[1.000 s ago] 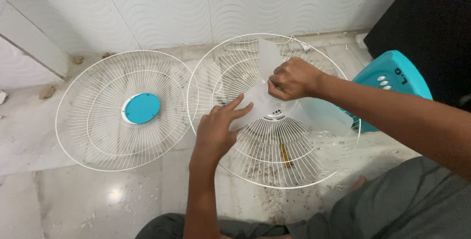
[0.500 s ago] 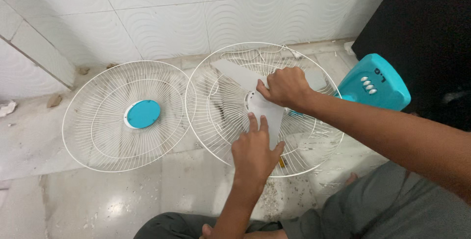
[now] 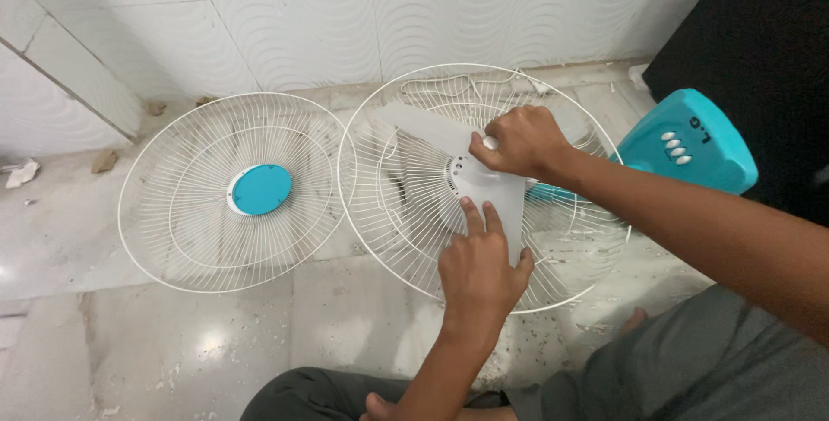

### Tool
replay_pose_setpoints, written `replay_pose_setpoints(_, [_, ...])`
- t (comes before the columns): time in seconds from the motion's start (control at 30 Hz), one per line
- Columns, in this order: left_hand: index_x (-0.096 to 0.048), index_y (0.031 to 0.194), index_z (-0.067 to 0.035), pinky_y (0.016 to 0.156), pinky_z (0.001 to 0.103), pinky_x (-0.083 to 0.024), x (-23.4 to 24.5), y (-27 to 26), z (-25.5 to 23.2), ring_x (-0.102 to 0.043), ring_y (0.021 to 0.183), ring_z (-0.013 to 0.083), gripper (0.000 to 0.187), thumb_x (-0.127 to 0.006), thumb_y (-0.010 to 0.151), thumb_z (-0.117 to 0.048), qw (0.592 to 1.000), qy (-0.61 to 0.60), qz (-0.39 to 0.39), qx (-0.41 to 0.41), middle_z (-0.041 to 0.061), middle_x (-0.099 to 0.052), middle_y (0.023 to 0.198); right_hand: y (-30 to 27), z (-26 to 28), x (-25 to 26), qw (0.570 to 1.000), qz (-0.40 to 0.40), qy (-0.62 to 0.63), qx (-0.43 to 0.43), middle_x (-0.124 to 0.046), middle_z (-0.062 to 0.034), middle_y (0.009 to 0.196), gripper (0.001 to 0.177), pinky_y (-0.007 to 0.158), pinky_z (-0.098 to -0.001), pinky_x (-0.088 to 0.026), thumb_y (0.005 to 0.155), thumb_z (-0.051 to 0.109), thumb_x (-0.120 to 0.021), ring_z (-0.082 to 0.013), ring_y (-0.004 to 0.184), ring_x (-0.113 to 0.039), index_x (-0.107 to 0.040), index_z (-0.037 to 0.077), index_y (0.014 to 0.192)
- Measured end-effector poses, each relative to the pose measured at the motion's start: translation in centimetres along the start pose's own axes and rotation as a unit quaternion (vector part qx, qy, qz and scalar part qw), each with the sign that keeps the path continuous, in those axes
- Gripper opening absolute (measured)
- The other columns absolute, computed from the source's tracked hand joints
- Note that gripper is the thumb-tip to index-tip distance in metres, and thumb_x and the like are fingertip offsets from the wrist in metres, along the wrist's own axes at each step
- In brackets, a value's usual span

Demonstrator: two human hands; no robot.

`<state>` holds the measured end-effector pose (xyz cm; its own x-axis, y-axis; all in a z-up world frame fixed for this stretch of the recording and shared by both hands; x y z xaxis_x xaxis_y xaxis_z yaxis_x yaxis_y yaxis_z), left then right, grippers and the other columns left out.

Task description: The person assembles a table fan by attaching the fan blades to the motor hub and securing them with a nut. They then attach the front wire cage to the fan assembly and tighten it using a screwdriver.

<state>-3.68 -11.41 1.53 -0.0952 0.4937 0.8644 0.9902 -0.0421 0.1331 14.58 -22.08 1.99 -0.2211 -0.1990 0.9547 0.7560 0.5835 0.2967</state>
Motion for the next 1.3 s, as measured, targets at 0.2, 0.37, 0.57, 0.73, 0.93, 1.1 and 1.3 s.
replay_pose_setpoints(0.2, [-0.050,0.143,0.007,0.063,0.042,-0.061,0.3,0.3,-0.2,-0.074,0.073,0.0354,0.083,-0.081,0.077,-0.034,0.999,-0.005,0.048,0.005,0.039,-0.041,0.149,0.6,-1.2,-0.3,0.990,-0.007,0.047,0.132,-0.060,-0.0132,0.048,0.041,0.044,-0.0442,-0.046,0.086,0.028,-0.062,-0.0301,0.038,-0.054,-0.068,0.004,0.053])
replay_pose_setpoints(0.37, [-0.048,0.143,0.008,0.064,0.041,-0.061,0.5,0.9,0.0,-0.075,0.070,0.0334,0.085,-0.082,0.074,-0.029,0.995,-0.025,0.092,0.016,0.035,-0.040,0.152,1.4,-1.6,-0.3,0.975,0.000,0.056,0.216,-0.057,-0.0107,0.047,0.041,0.044,-0.0423,-0.046,0.087,0.022,-0.060,-0.0265,0.037,-0.052,-0.061,0.005,0.049])
replay_pose_setpoints(0.57, [-0.056,0.137,0.005,0.069,0.043,-0.061,1.4,1.3,1.5,-0.075,0.079,0.0355,0.083,-0.084,0.065,-0.025,0.997,-0.067,0.047,-0.015,0.030,-0.049,0.147,1.7,-1.7,-0.3,0.973,0.012,0.060,0.221,-0.056,-0.0104,0.046,0.041,0.043,-0.0418,-0.045,0.087,0.021,-0.059,-0.0260,0.037,-0.051,-0.061,0.005,0.049])
replay_pose_setpoints(0.73, [-0.058,0.137,-0.007,0.075,0.045,-0.060,2.3,1.6,3.7,-0.073,0.093,0.0341,0.079,-0.085,0.064,-0.023,0.993,-0.076,0.084,-0.012,0.017,-0.049,0.152,1.6,-1.8,-0.9,0.979,0.005,0.067,0.193,-0.056,-0.0096,0.045,0.040,0.043,-0.0410,-0.046,0.087,0.021,-0.059,-0.0258,0.035,-0.050,-0.061,0.005,0.051])
replay_pose_setpoints(0.93, [-0.054,0.143,-0.023,0.088,0.043,-0.058,2.8,2.2,6.3,-0.067,0.108,0.0315,0.082,-0.081,0.067,-0.008,0.992,-0.051,0.116,-0.015,-0.003,-0.045,0.158,1.1,-2.0,-1.4,0.984,-0.012,0.045,0.172,-0.057,-0.0102,0.045,0.041,0.044,-0.0405,-0.047,0.087,0.023,-0.059,-0.0251,0.035,-0.051,-0.064,0.004,0.051])
replay_pose_setpoints(1.1, [-0.052,0.147,-0.025,0.096,0.042,-0.055,3.3,2.2,7.9,-0.062,0.114,0.0314,0.078,-0.077,0.075,-0.007,0.994,-0.064,0.075,-0.056,-0.010,-0.047,0.158,1.0,-1.7,-1.4,0.991,0.006,0.047,0.124,-0.059,-0.0096,0.046,0.042,0.043,-0.0404,-0.048,0.087,0.024,-0.058,-0.0251,0.034,-0.053,-0.066,0.004,0.050])
replay_pose_setpoints(1.3, [-0.051,0.147,-0.025,0.095,0.040,-0.054,3.3,0.9,6.9,-0.061,0.113,0.0292,0.072,-0.076,0.079,-0.016,0.995,-0.030,0.088,-0.023,-0.010,-0.044,0.158,-0.2,0.2,0.6,0.997,0.021,-0.029,0.065,-0.060,-0.0130,0.049,0.059,0.046,-0.0426,-0.049,0.097,0.039,-0.056,-0.0286,0.039,-0.056,-0.065,0.004,0.051])
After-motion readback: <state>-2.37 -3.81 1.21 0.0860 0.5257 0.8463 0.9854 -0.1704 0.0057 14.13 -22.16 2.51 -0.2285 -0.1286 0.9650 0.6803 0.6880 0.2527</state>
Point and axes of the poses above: each hand's wrist, its own y-axis towards the middle knuckle, its own x-axis out of the back of the hand, z = x × y, the point moved 2 cm from there along y, towards the middle knuckle
